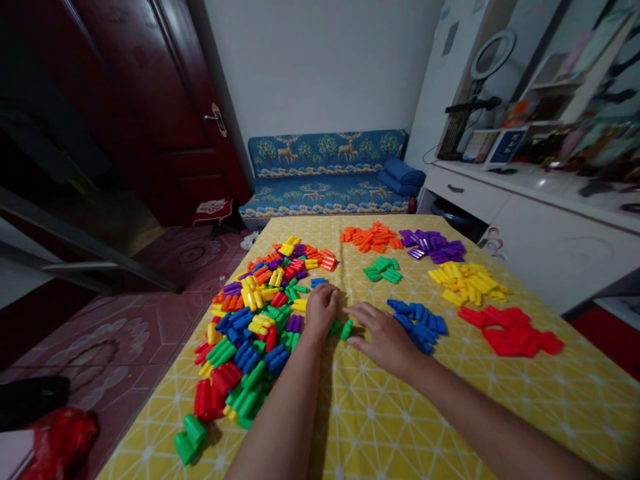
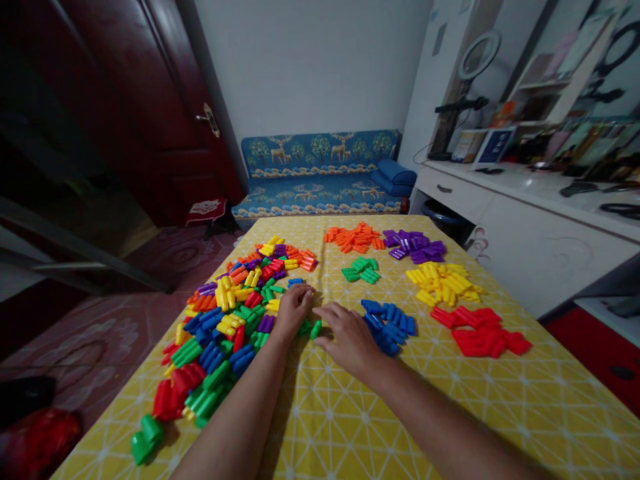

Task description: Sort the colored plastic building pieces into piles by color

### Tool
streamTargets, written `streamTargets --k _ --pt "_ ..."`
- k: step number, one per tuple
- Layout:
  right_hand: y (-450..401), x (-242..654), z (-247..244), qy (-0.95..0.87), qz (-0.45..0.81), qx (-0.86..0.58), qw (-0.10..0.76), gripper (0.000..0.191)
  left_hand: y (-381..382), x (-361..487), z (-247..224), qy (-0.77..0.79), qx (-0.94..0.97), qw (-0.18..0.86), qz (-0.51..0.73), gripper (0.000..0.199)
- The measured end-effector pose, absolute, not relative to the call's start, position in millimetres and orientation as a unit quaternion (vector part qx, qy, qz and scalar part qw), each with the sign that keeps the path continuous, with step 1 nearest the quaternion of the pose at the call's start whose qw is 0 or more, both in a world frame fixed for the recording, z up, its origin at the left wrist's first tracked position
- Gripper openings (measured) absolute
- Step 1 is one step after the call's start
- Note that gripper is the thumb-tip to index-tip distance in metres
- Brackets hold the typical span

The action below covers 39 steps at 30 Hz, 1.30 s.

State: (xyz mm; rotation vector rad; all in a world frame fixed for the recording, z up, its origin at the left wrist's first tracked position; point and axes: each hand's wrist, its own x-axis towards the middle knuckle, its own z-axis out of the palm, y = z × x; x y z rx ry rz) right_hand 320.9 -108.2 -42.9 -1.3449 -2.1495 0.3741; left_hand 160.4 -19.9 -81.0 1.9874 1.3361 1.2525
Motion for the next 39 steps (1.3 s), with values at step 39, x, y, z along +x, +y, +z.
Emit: streamTargets --k 39 --pt "42.5 370.1 -21.4 -0.700 -0.062 -0.701 0.119 0.028 -24.0 165.1 -77.4 0.499 0.561 0.360 0.554 0.039"
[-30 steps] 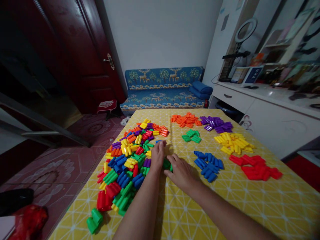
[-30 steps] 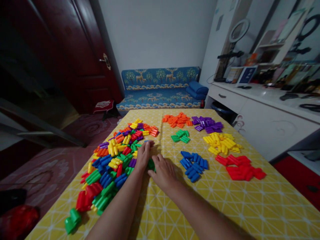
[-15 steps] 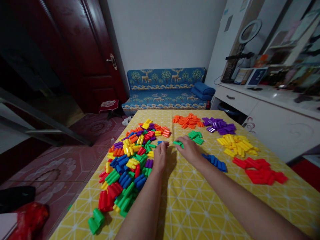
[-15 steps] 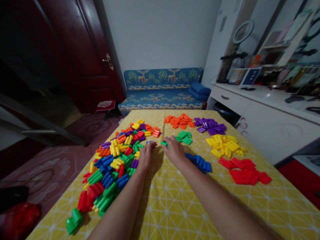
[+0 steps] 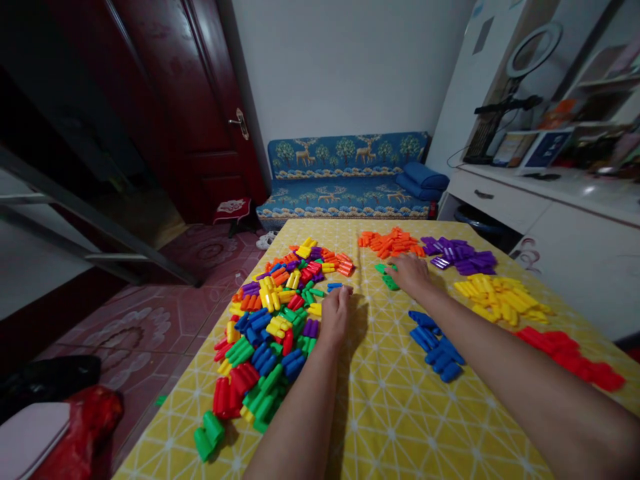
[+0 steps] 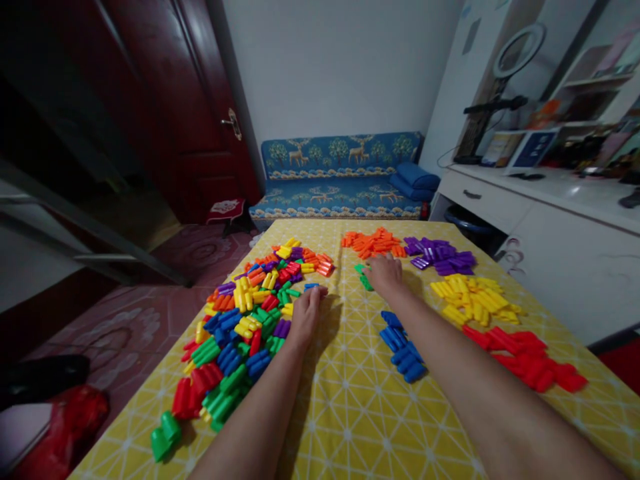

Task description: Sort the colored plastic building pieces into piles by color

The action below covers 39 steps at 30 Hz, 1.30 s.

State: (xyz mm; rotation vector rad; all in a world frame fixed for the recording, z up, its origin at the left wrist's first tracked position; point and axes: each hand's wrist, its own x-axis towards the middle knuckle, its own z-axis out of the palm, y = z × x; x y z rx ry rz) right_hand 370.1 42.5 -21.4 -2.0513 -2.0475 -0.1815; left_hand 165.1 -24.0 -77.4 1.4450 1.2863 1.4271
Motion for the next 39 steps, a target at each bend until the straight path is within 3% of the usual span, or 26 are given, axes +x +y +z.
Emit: streamTargets --k 5,7,15,19,26,30,34,36,39 --pt "0.4 336.5 -34.8 -0.730 -0.038 -0.619 0.289 0.024 -23.9 165.6 -76.7 0.501 0.589 0.334 0.539 0.028" --pt "-22.0 319.7 -46.9 -0.735 -0.014 -0.599 0.317 0.025 -23.9 165.6 -77.6 0.499 0.595 0.326 0.539 0.024" --pt "-59.1 297.2 -65.5 -0.734 0.005 -0.640 0.225 0.026 -23.8 164.6 -81.2 0.505 0.608 0.313 0.527 0.021" --pt "-52.3 297.0 -61.5 -0.710 0.002 -0.678 0.191 0.042 -24.3 164.6 -80.3 0.506 0.614 0.300 0.526 0.021" --pt "-74.4 270.7 -81.2 -0.731 0.022 -0.643 0.229 0.061 -24.0 165.0 -78.8 0.506 0.612 0.301 0.528 0.021" --pt "-79.6 265.0 -81.4 -0.746 0.045 -0.616 0.248 0.055 -29.1 167.0 -79.1 0.486 0.620 0.294 0.541 0.024" --pt "-75.3 270.8 -78.3 -0.752 0.054 -0.601 0.267 0.042 -40.0 163.4 -58.4 0.506 0.662 0.181 0.522 0.028" --pt "-74.6 272.7 -77.6 -0.748 0.060 -0.599 0.278 0.035 -43.3 155.0 -40.2 0.572 0.653 0.064 0.492 0.028" --pt "-76.2 272.6 -75.3 -0.744 0.069 -0.598 0.291 0.033 -41.1 133.4 -16.6 0.707 0.561 -0.058 0.428 0.042"
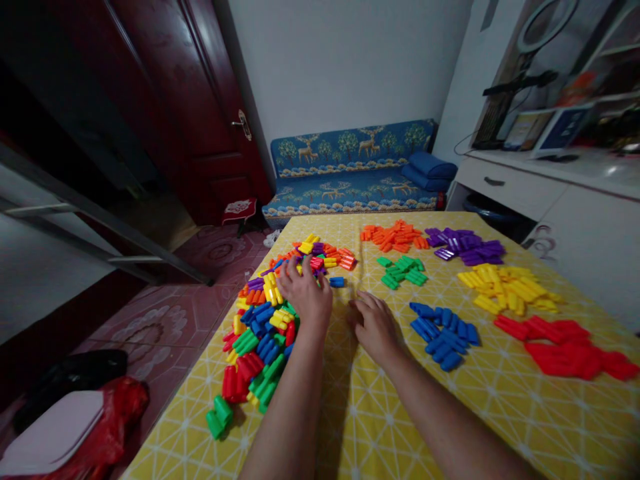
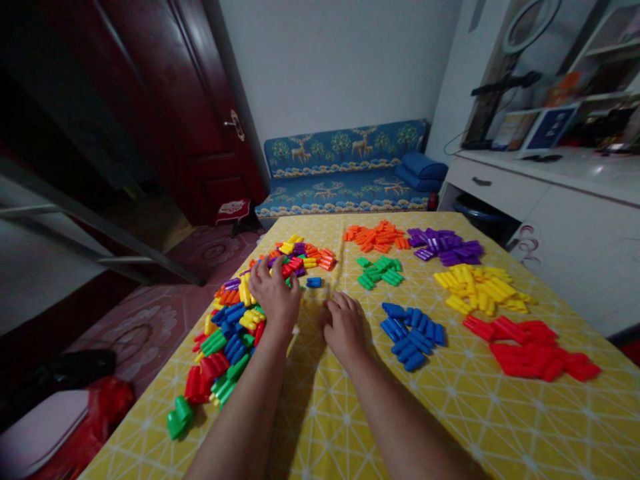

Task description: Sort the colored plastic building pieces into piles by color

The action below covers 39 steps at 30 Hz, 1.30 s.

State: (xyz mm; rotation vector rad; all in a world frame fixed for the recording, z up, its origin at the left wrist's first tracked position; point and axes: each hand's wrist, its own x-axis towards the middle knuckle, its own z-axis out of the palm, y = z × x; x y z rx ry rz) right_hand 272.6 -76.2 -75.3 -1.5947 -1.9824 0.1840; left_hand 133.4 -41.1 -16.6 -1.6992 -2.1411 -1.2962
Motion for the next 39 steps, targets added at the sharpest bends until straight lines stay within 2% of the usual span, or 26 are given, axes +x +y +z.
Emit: streamTargets --k 3,6,10,14,19,24,28,31,35,37,39 --pt "-78.5 271.3 -71.5 -0.739 0.075 -0.602 0.294 0.033 -34.4 108.9 -7.9 -0.811 -0.475 0.047 -0.339 0.053" --pt "-79.0 270.7 -69.3 -0.737 0.076 -0.604 0.293 0.032 -30.7 93.1 -10.0 -0.849 -0.457 0.013 -0.266 0.052" --pt "-78.2 270.9 -70.4 -0.738 0.068 -0.602 0.298 0.032 -32.8 90.9 -14.3 -0.836 -0.509 0.026 -0.202 0.049" --pt "-78.1 270.7 -72.6 -0.737 0.065 -0.600 0.305 0.031 -34.5 99.0 -17.9 -0.790 -0.579 0.014 -0.199 0.046" --pt "-75.8 270.0 -78.3 -0.729 0.050 -0.594 0.336 0.032 -29.6 116.6 -31.6 -0.668 -0.676 -0.088 -0.299 0.039" --pt "-71.4 270.5 -81.8 -0.696 0.074 -0.619 0.356 0.051 -22.9 136.6 -45.5 -0.554 -0.675 -0.198 -0.444 0.040" --pt "-71.2 270.5 -80.0 -0.702 0.095 -0.611 0.353 0.064 -21.8 145.0 -48.5 -0.527 -0.632 -0.270 -0.501 0.034" --pt "-70.7 269.4 -78.2 -0.728 0.121 -0.567 0.367 0.066 -22.1 149.1 -47.3 -0.521 -0.549 -0.297 -0.581 0.029" --pt "-64.5 269.7 -79.1 -0.703 0.165 -0.528 0.446 0.063 -24.8 156.2 -44.0 -0.478 -0.426 -0.346 -0.685 0.031" --pt "-58.3 270.8 -82.1 -0.652 0.153 -0.557 0.491 0.066 -27.4 160.5 -42.7 -0.441 -0.401 -0.384 -0.705 0.033" --pt "-50.9 271.0 -85.6 -0.610 0.147 -0.599 0.497 0.070 -29.9 164.8 -42.4 -0.411 -0.383 -0.425 -0.710 0.033"
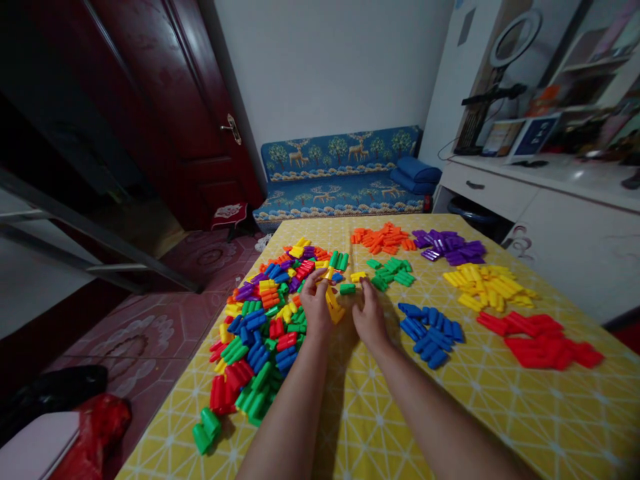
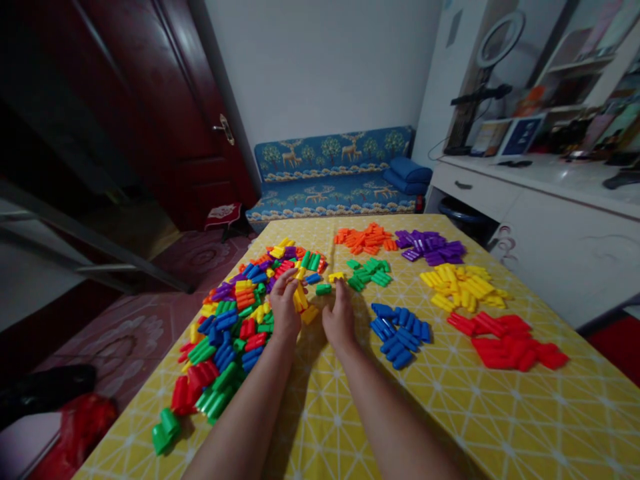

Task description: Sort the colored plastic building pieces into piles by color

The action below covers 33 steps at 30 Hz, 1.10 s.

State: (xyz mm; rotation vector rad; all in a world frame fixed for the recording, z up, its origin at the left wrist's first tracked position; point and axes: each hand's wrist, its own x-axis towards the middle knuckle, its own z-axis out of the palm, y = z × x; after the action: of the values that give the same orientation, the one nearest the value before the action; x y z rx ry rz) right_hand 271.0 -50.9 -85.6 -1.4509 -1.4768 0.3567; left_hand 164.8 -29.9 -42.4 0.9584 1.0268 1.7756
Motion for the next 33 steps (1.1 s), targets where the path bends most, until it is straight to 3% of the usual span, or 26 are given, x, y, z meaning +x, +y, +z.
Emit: streamTargets --k 4,7,9,14,21,27,33 --pt "-35.9 268.1 -88.1 -0.632 0.258 -0.554 0.477 0.065 -31.7 172.1 -45.4 0.391 0.388 0.448 0.704 0.032" --pt "-28.6 270.7 -85.6 -0.580 0.375 -0.485 0.536 0.044 -30.8 176.0 -49.2 0.394 0.411 0.439 0.695 0.032" --pt "-28.3 276.8 -82.9 -0.517 0.400 -0.476 0.588 0.042 -30.2 177.7 -51.5 0.382 0.415 0.454 0.690 0.032" --pt "-43.9 288.5 -70.4 -0.435 0.386 -0.480 0.656 0.051 -30.7 178.5 -55.6 0.393 0.446 0.447 0.669 0.027" --pt "-53.5 278.0 -62.6 -0.416 0.359 -0.456 0.700 0.034 -29.0 181.3 -61.6 0.411 0.441 0.412 0.684 0.023" --pt "-47.2 283.0 -72.4 -0.353 0.341 -0.446 0.748 0.027 -22.5 174.2 -61.7 0.387 0.328 0.420 0.753 0.035" --pt "-53.0 276.7 -65.7 -0.396 0.360 -0.462 0.708 0.041 -25.9 180.5 -59.8 0.419 0.325 0.424 0.734 0.056"
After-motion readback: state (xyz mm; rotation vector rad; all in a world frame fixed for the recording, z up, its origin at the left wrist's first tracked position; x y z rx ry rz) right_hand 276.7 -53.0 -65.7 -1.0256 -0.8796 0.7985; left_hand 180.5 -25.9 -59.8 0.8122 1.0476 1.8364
